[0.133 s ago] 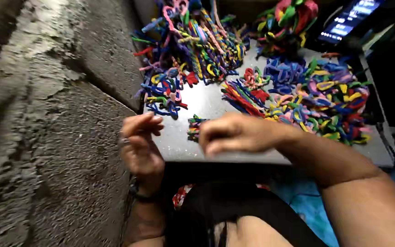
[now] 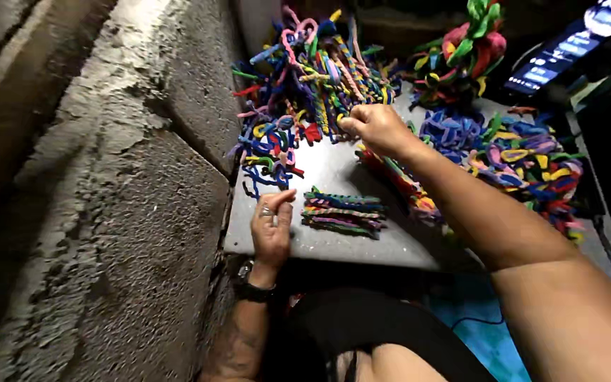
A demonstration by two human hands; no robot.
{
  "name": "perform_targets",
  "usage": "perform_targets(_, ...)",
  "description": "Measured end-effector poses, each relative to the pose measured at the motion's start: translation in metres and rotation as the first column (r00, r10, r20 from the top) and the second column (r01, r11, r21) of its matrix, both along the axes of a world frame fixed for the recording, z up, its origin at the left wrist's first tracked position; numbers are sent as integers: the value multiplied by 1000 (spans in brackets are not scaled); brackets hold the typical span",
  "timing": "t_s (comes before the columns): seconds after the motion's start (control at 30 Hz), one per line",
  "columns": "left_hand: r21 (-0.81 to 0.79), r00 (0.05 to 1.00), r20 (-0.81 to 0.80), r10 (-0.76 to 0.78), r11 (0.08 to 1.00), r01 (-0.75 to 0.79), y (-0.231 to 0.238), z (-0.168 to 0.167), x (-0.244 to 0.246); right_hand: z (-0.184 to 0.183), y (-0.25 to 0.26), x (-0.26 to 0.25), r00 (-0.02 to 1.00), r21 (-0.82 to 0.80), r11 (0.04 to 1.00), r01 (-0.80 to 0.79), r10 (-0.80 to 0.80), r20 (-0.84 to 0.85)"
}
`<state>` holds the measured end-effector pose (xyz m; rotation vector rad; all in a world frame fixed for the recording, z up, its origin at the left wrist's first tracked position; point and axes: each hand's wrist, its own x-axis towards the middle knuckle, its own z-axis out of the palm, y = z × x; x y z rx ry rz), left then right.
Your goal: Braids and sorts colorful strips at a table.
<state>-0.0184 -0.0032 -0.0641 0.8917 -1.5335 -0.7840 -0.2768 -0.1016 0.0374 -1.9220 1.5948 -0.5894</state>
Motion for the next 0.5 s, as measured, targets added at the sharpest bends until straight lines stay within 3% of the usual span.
perform_targets(0.1, 57, 999, 38, 13, 998, -15, -1, -21, -7, -18, -33, 15, 974, -42, 978, 204, -207, -96)
perform_targets(0.33, 69, 999, 36, -8, 998, 5, -4, -22, -7, -35, -59, 58, 901, 13, 942, 336, -317, -295)
perform_targets(0.5, 93, 1000, -5, -30, 995, 31, -5, -21, -5, -32, -69, 57, 891, 43, 942, 334, -301, -339)
